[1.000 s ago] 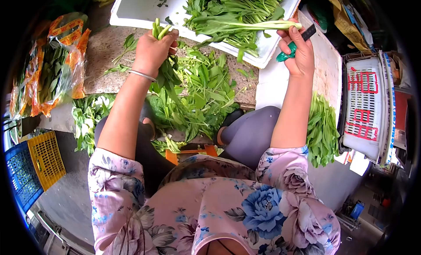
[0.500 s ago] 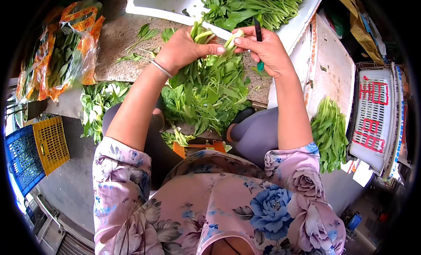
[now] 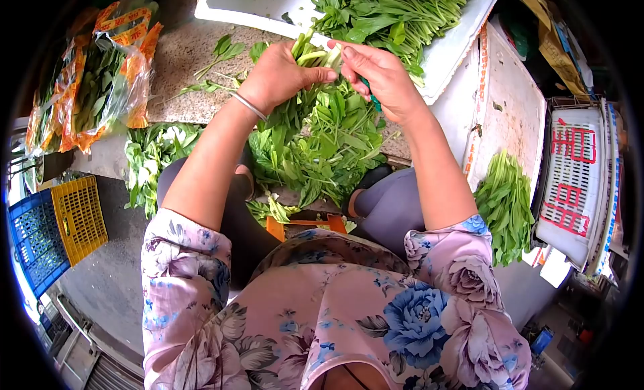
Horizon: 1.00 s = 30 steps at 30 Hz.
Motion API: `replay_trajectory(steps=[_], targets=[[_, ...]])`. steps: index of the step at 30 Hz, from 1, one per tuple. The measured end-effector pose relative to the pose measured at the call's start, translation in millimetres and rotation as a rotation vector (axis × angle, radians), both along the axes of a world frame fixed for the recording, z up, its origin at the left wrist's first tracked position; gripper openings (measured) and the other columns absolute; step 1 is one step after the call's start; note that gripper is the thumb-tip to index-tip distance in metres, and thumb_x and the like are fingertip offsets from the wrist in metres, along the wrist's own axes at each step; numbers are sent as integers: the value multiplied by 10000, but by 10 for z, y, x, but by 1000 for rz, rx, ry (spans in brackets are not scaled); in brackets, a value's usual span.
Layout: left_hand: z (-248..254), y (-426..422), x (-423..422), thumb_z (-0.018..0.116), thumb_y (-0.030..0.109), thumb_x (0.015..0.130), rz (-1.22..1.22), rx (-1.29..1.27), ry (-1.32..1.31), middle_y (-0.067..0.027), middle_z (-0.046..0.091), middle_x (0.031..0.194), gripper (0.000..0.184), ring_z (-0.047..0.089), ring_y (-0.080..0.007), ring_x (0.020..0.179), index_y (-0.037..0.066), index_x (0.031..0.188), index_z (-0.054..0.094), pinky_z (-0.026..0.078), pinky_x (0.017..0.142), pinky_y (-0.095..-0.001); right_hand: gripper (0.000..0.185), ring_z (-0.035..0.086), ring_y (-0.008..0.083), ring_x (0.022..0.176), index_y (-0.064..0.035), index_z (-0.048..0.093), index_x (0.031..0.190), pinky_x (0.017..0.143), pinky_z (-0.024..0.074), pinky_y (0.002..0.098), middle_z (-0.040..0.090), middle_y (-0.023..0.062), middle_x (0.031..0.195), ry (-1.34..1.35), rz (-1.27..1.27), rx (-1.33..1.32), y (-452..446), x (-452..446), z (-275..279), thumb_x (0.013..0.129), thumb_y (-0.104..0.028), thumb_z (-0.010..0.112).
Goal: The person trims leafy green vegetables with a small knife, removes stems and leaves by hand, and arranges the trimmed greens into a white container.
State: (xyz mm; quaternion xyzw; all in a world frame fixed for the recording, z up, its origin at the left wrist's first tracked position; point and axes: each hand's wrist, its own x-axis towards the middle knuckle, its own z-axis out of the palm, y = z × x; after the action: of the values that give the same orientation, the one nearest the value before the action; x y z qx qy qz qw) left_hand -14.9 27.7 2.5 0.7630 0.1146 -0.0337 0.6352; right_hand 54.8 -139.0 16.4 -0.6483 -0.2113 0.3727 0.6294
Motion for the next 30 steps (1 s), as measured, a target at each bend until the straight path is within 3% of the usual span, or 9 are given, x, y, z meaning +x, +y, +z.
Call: replay_trajectory(steps=[4,6,10,13,19,21,25,27,30], targets=[[-69,36,-1,770,155,657,-2,-28,7,-8,606,708,334,513,-63,593,11,911,607,426,539,-222,360,318,12,489,-42,546,1139,409,245,158,398,-66,611,20,-26,-54,-7,30,-8,882,-293,518],[-38,59,-23,763,146,665,-25,-236,-36,5,595,683,279,500,-61,563,25,870,617,411,516,-217,346,304,12,477,-48,552,1134,401,232,164,383,-69,598,59,-34,-67,-45,109,-80,882,-284,519],[13,86,-64,749,128,680,-34,-328,-57,22,586,677,213,493,-62,562,33,823,624,410,521,-208,324,294,12,461,-55,602,1037,388,215,173,390,-65,585,68,-7,-177,-59,102,-74,869,-323,536],[-2,96,-68,751,131,679,-37,-320,-70,21,588,687,219,499,-63,580,34,829,624,417,537,-207,325,317,8,465,-53,594,906,392,247,154,379,-68,583,6,-28,-287,-32,41,31,867,-367,523],[-2,111,-76,753,130,677,-60,-301,-73,19,590,705,226,508,-67,599,35,835,621,426,552,-211,268,428,48,508,-10,607,837,454,346,177,530,-12,656,-187,-91,-53,26,3,22,793,-272,643],[4,130,-73,747,127,684,-52,-305,-87,18,591,708,220,512,-69,603,33,836,620,430,557,-212,170,403,9,480,-39,587,812,401,267,148,521,-18,612,-191,-65,-181,-31,70,80,804,-203,631],[53,180,-103,700,132,721,-110,-284,-103,-43,627,826,259,544,-92,672,16,929,600,455,638,-230,158,452,64,473,-21,604,780,445,352,200,563,15,623,-356,-8,-554,-322,429,-188,772,-174,640],[91,179,-124,704,116,719,-140,-334,-99,-41,630,818,246,549,-89,671,13,919,602,457,629,-222,196,482,96,485,-8,617,809,465,388,242,584,29,646,-640,302,-1147,-350,432,-207,734,-183,663],[130,172,-136,694,86,723,-201,-389,-85,-63,640,853,251,566,-93,700,3,940,598,467,641,-218,292,546,162,541,-34,636,917,582,431,331,605,79,651,-428,366,-1093,-322,359,-198,709,-233,683]])
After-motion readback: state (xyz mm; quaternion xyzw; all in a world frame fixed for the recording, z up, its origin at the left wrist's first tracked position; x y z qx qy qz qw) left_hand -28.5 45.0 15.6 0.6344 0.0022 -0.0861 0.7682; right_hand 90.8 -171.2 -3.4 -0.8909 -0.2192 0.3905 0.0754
